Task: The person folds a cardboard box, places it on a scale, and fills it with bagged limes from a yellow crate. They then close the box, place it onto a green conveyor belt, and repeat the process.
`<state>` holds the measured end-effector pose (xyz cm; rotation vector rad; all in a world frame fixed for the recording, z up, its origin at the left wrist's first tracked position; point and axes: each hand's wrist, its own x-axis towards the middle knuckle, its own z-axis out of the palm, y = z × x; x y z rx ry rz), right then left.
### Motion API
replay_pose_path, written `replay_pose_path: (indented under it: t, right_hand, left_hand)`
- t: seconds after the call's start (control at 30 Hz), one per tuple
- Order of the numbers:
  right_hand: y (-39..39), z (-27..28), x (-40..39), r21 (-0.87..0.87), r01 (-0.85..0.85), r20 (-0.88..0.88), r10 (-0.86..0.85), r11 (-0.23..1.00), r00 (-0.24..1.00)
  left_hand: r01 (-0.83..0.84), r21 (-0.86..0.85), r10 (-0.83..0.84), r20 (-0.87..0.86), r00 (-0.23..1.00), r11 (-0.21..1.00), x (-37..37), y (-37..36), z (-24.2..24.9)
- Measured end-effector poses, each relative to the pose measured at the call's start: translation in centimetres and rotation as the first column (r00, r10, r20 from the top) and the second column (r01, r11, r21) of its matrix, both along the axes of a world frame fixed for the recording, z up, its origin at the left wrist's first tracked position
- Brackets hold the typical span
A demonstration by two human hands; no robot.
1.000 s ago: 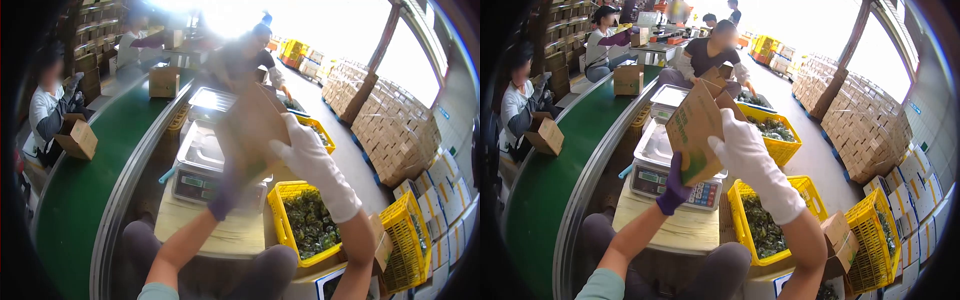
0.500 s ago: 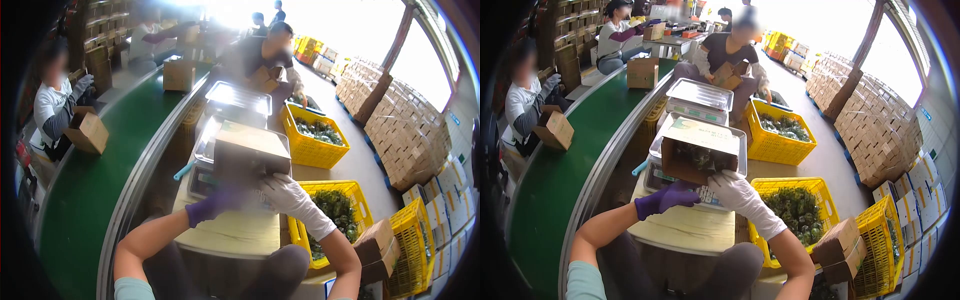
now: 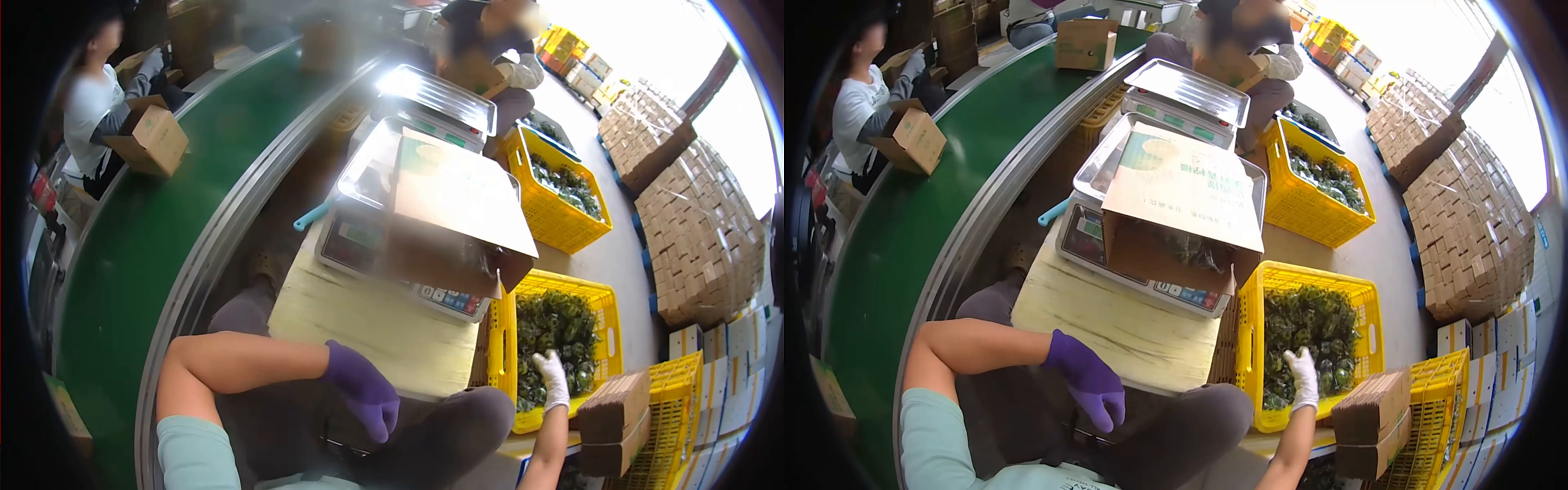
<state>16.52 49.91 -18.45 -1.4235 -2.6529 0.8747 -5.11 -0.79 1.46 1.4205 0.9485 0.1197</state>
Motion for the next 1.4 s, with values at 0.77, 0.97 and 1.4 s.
replay_pose_path:
  t: [0.77, 0.97, 1.4]
  right_hand:
    - [-15.8, 19.6, -16.2, 0.018, -0.301, -0.812, 0.19, 0.954, 0.553]
    - [-21.2, 21.5, -30.8, -0.612, -0.717, -0.787, -0.348, 0.333, 0.509]
    - [-20.2, 23.2, -30.3, 0.098, -0.371, -0.781, 0.303, 0.923, 0.546]
  left_hand:
    - [-0.947, 0.089, 0.215, 0.976, 0.022, -0.308, -15.9, -3.2, 9.1]
    - [-0.383, 0.736, 0.708, 0.664, 0.241, -0.559, -26.3, 5.4, -0.8]
    - [-0.865, 0.374, 0.661, 0.747, 0.069, -0.333, -28.2, 7.4, -6.7]
